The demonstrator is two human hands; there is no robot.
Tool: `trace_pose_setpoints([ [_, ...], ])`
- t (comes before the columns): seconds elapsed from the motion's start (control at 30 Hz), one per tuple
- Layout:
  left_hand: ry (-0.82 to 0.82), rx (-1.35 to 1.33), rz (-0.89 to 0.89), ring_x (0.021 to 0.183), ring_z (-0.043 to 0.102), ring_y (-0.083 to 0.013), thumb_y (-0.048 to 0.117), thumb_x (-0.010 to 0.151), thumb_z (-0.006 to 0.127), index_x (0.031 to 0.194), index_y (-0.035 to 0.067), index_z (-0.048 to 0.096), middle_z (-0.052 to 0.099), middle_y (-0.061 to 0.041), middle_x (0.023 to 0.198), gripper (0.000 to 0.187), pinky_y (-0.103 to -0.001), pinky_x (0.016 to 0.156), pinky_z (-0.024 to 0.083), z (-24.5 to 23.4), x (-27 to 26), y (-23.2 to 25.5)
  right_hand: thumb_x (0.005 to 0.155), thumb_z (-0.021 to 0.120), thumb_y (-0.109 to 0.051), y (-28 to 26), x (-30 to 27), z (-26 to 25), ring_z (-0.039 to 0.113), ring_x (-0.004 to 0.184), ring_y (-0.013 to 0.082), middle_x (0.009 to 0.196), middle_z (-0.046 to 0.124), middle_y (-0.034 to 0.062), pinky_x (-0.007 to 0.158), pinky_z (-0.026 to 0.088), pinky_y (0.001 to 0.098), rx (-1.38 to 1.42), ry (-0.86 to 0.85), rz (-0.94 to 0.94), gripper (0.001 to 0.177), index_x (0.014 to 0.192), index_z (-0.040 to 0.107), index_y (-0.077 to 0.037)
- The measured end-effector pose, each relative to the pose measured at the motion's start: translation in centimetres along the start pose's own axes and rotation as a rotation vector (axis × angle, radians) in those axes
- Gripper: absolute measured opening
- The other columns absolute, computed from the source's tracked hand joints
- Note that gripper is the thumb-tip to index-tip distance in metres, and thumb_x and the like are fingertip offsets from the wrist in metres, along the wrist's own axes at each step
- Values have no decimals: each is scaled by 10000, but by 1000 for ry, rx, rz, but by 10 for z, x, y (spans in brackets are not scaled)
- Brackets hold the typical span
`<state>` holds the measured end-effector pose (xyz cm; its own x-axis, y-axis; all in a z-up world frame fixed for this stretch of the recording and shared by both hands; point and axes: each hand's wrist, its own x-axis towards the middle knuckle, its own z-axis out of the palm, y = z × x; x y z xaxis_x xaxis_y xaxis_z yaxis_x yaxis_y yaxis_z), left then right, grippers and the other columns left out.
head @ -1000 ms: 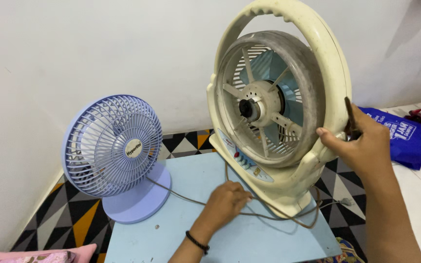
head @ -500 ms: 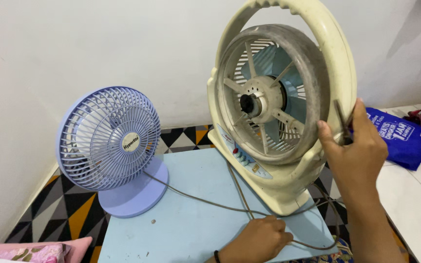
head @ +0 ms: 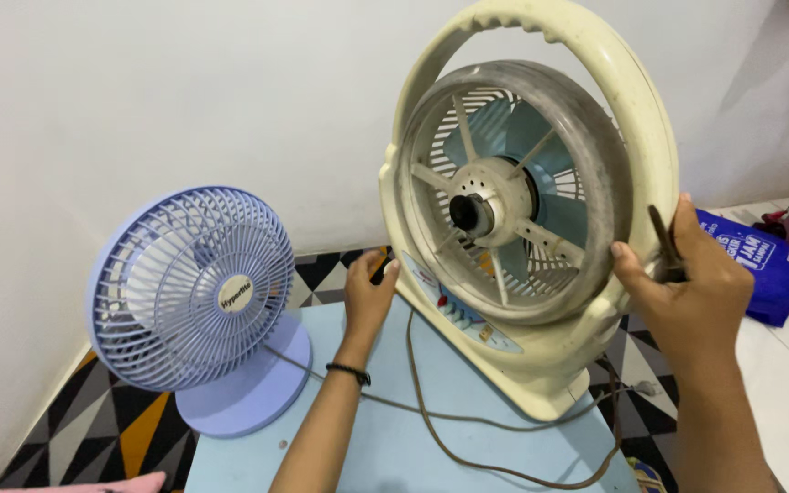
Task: The person uses a screwdriver to remove screws from a cream-colored fan, detaches the front grille, and then fits a light-blue grille from a smaller fan onto the larger fan. The person aligns and presses the grille into place, then secures it with a central cap.
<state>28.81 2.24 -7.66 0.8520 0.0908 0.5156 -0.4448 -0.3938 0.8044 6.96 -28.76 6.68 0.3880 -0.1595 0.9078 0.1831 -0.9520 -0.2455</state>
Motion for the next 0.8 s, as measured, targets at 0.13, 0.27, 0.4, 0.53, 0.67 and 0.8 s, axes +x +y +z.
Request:
trace_pose_setpoints([
  [0.13,-41,-281,-118,1290,562,-294,284,925,737,1417,-18,498,560,-203,1391,625,-376,1071,446,28,53,-33,913,890,-162,21,4,3,692,824,158,1050,737,164,760,553,267,65,-20,31,660,1468,609,58],
  [0.27,-217,-616,-271,1336,569,-255,262,901,714,1492,4,376,588,-181,1426,728,-352,1106,440,38,74,-36,907,880,-146,34,4,3,709,869,142,1090,747,156,789,566,247,130,-48,58,665,1475,603,63],
  [0.4,-309,-572,-341,1227,615,-240,221,877,642,1447,20,495,642,-164,1345,622,-342,1034,468,39,82,-21,933,860,-118,42,5,-1,726,909,146,1084,741,159,830,599,255,195,-57,37,613,1454,599,75],
  [0.53,-351,-528,-305,1144,652,-246,201,883,614,1402,4,549,688,-163,1260,559,-347,998,486,34,82,-16,932,813,-40,37,5,-10,728,986,194,1175,724,192,890,616,304,346,-86,115,595,1465,581,83],
  [0.67,-400,-714,-284,1170,634,-303,254,847,673,1444,-26,522,652,-223,1318,676,-360,978,507,23,68,-17,869,767,-6,32,13,-22,711,1011,241,1184,701,215,851,623,342,399,-117,180,618,1445,561,81],
  [0.8,-375,202,-152,1387,368,-337,326,654,916,1500,48,312,386,-207,1507,1076,-529,1114,353,15,21,-1,852,760,38,31,16,-20,700,1061,296,1205,684,249,897,617,389,373,-101,155,625,1437,554,105],
])
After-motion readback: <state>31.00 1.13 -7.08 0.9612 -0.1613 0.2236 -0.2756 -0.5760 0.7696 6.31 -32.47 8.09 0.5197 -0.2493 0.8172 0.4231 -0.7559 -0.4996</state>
